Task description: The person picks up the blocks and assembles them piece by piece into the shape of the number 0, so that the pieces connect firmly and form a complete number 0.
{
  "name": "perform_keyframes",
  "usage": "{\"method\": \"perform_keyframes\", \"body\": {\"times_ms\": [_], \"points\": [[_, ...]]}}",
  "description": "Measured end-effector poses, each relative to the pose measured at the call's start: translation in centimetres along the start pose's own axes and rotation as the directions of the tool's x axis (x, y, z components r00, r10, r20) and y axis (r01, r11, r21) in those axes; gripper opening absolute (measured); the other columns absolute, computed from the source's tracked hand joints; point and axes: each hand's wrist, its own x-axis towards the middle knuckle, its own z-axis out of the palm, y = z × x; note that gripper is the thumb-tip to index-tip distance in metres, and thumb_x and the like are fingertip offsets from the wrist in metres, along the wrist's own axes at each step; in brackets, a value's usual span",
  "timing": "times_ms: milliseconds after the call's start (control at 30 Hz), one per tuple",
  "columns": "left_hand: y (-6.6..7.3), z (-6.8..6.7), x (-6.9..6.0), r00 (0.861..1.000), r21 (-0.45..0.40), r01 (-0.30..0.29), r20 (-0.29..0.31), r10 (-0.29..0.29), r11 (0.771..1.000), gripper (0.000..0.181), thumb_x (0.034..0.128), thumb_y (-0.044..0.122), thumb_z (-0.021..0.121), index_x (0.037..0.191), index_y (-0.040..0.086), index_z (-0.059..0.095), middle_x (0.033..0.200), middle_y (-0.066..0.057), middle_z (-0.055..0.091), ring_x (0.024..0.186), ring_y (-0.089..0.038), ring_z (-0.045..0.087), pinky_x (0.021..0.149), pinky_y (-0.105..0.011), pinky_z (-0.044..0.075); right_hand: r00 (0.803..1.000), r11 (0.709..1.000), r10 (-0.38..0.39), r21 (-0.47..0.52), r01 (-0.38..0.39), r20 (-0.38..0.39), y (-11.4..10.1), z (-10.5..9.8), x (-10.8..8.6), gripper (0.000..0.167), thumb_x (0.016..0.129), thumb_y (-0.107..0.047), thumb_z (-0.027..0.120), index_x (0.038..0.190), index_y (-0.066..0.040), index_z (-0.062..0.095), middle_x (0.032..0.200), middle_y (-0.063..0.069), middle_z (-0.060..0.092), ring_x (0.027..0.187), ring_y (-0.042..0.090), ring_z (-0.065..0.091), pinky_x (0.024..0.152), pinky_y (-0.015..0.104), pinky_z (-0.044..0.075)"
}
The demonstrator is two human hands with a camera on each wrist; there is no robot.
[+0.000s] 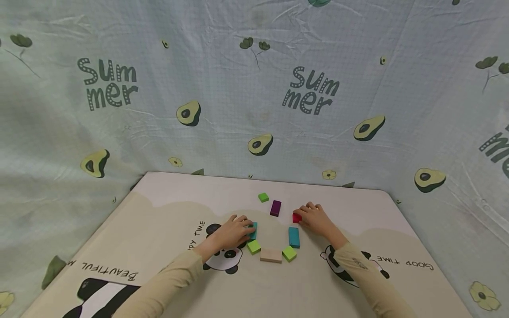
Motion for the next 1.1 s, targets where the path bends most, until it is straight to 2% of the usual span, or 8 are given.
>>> {"method": "perform_keyframes", "body": {"times_ms": [200, 467, 800, 1100], "points": [[-0.08, 0.01, 0.03, 1.0, 0.022, -0.009, -0.001, 0.009, 1.0, 0.028, 0.0877, 0.027, 0.055, 0.114, 0.019, 0.059, 0.114, -0.001, 0.057, 0.107, -0.019, 0.05, 0.088, -0.047, 0.044, 1.0, 1.0, -0.004, 0.011, 0.004, -0.002, 0.02, 0.01, 0.15, 0.031, 0.08, -0.015, 0.065, 0.111, -0.016, 0.059, 0.101, 0.002, 0.062, 0.094, 0.022, 0.049, 0.077, 0.044, 0.043], [-0.13, 0.18, 0.06, 1.0, -0.002, 0.003, 0.002, -0.003, 1.0, 0.027, 0.0878, 0.027, 0.055, 0.114, 0.019, 0.059, 0.114, -0.001, 0.058, 0.106, -0.019, 0.05, 0.088, -0.047, 0.044, 0.999, 0.999, -0.037, 0.03, 0.037, -0.019, -0.05, 0.0, 0.22, 0.03, 0.08, -0.012, 0.064, 0.11, -0.016, 0.06, 0.1, 0.002, 0.063, 0.092, 0.021, 0.049, 0.075, 0.043, 0.043], [0.02, 0.04, 0.04, 1.0, 0.014, -0.008, -0.006, 0.008, 1.0, 0.027, 0.0871, 0.027, 0.056, 0.113, 0.019, 0.06, 0.113, -0.001, 0.058, 0.105, -0.019, 0.051, 0.087, -0.046, 0.045, 0.997, 0.997, -0.071, 0.022, 0.071, -0.006, -0.48, -0.25, 0.35, 0.03, 0.081, -0.017, 0.064, 0.111, -0.014, 0.06, 0.102, 0.001, 0.062, 0.094, 0.022, 0.049, 0.077, 0.043, 0.043], [0.08, 0.14, 0.03, 1.0, -0.011, 0.0, -0.004, 0.0, 1.0, 0.027, 0.0874, 0.026, 0.055, 0.113, 0.018, 0.059, 0.113, 0.0, 0.058, 0.105, -0.018, 0.05, 0.087, -0.046, 0.045, 0.994, 0.994, -0.106, 0.039, 0.106, 0.014, -0.71, -0.32, 0.56, 0.031, 0.081, -0.02, 0.063, 0.112, -0.014, 0.06, 0.105, 0.001, 0.062, 0.095, 0.021, 0.048, 0.078, 0.041, 0.042]]}}
